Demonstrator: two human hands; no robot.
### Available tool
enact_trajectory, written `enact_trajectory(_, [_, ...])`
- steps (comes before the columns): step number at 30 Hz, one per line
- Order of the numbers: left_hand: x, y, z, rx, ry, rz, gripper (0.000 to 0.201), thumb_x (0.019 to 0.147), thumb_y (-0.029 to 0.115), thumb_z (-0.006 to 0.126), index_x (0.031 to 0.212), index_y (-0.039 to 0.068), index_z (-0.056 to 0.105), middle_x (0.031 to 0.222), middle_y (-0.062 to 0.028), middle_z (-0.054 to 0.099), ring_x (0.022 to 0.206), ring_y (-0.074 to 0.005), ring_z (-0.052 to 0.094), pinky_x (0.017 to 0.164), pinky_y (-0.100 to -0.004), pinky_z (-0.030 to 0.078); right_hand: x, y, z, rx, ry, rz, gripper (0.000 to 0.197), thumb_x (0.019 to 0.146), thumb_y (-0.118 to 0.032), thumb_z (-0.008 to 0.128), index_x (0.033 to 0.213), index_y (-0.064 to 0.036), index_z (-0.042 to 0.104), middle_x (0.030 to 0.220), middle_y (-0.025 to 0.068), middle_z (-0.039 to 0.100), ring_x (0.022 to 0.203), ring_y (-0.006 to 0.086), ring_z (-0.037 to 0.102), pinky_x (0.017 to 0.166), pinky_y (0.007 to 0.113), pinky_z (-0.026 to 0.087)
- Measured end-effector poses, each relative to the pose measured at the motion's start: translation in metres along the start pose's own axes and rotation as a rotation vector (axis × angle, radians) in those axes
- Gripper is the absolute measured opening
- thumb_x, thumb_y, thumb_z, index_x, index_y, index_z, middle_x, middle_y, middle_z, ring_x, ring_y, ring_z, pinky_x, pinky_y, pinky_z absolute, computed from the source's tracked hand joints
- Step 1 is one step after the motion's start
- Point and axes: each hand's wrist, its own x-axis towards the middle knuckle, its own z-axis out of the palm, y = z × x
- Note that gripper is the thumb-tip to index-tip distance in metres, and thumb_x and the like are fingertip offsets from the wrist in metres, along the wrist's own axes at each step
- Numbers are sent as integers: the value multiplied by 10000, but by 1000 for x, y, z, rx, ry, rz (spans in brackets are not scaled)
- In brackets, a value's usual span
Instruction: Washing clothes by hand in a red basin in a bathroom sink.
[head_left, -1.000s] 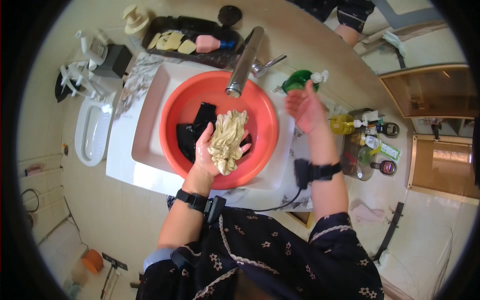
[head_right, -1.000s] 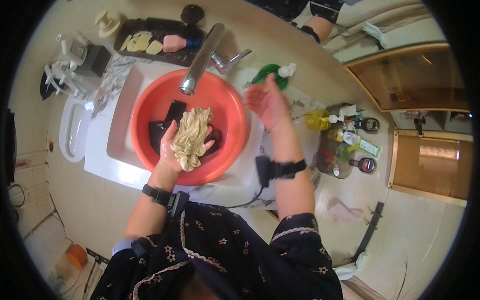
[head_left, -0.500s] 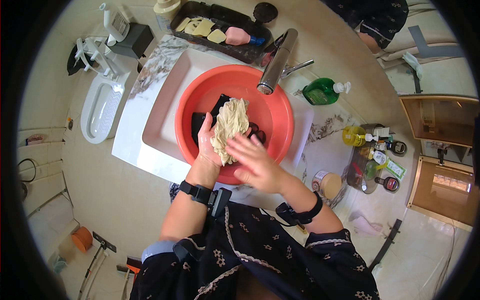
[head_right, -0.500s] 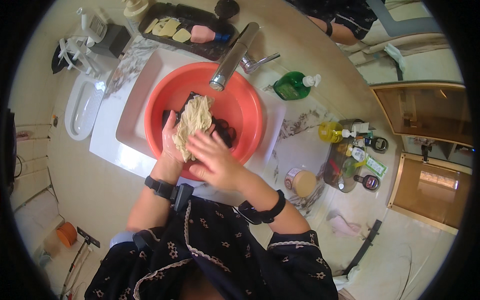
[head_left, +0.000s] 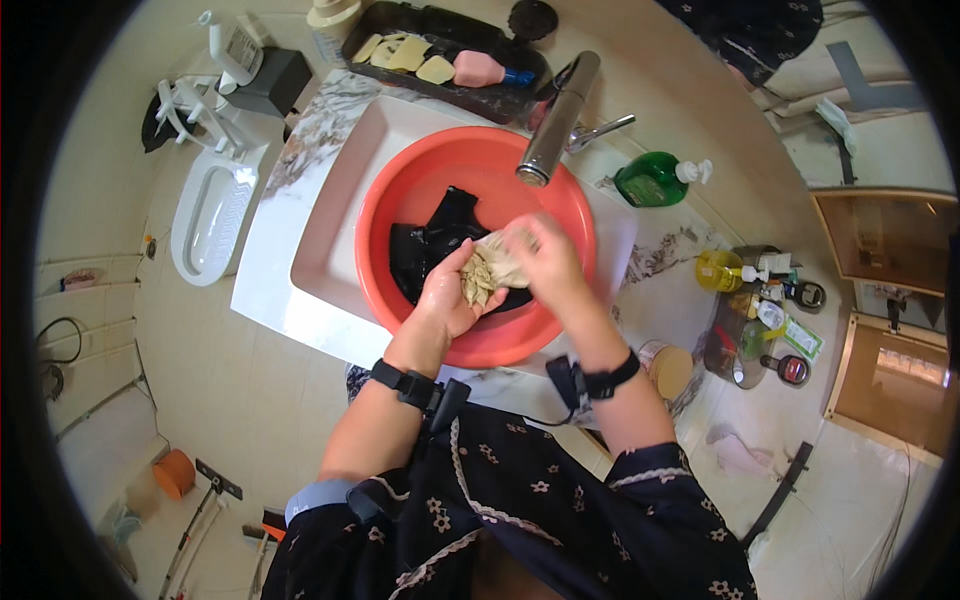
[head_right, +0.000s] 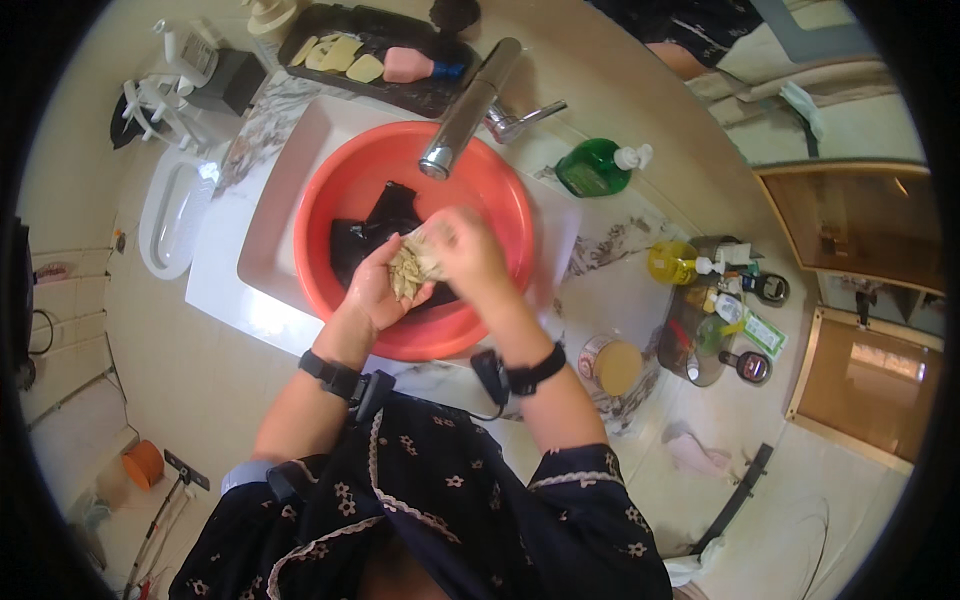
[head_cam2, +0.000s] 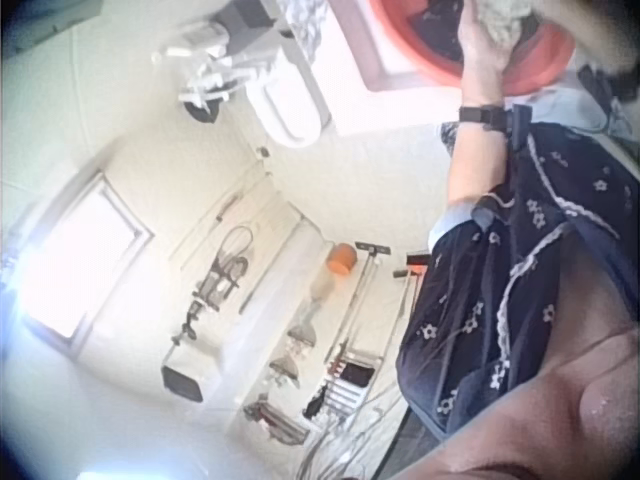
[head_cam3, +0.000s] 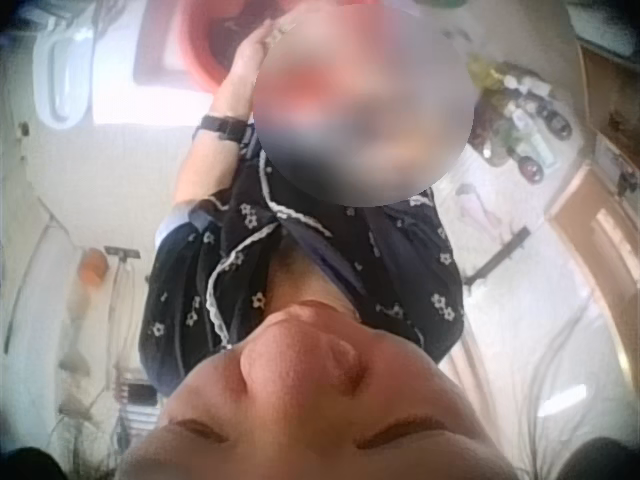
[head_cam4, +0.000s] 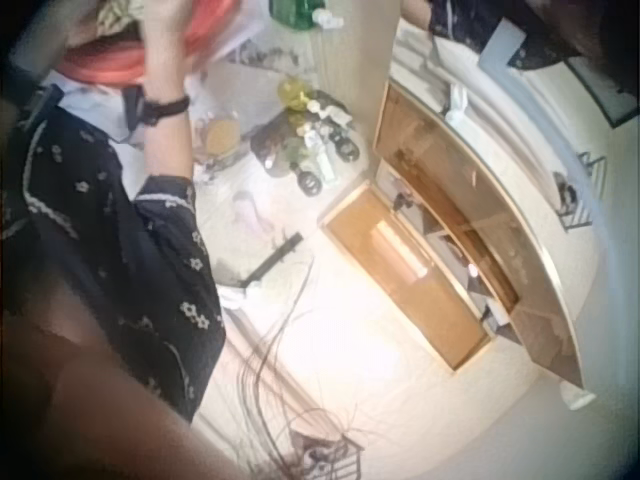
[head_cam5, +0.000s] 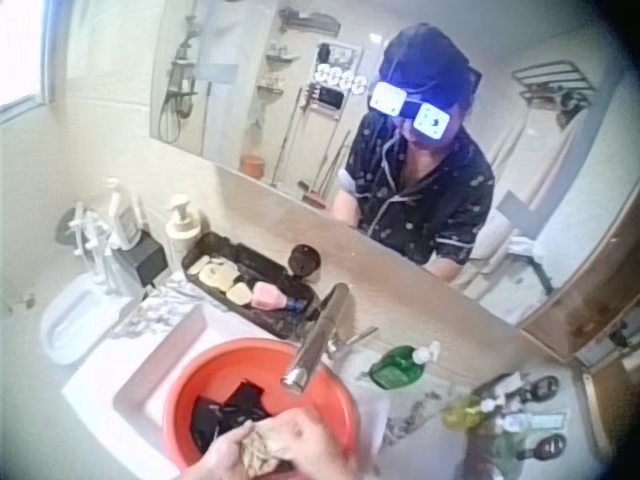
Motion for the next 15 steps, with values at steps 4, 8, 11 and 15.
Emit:
enact_trajectory(4, [24,-32,-17,-234,-458,256,285,931,371,438,937,121,574,879,-27,623,700,-200,598,607,-337,493,-29,-7,38,-132,-33,-172,201,780,-267,636,754,-82,562,809,133,577,785,345,575,676,398,458])
enact_trajectory(8, [6,-26,38,232,190,63,312,943,395,386,989,132,548,879,-41,608,799,-206,603,642,-361,498,2,13,25,-404,83,25,305,807,-323,624,667,-72,522,716,158,556,690,380,546,562,444,427])
enact_trajectory(11, [44,-54,-41,-200,-219,702,327,928,415,429,964,119,566,812,-18,597,617,-145,564,493,-292,437,-25,-68,40,-104,13,-217,303,791,-337,638,664,-83,532,702,150,557,675,373,547,569,453,437])
enact_trajectory(15, [20,-33,20,52,218,113,327,936,398,409,949,112,568,819,-30,622,636,-181,603,549,-307,495,-9,13,38,-396,69,-38,313,802,-319,633,650,-62,538,638,128,565,602,369,540,542,413,446])
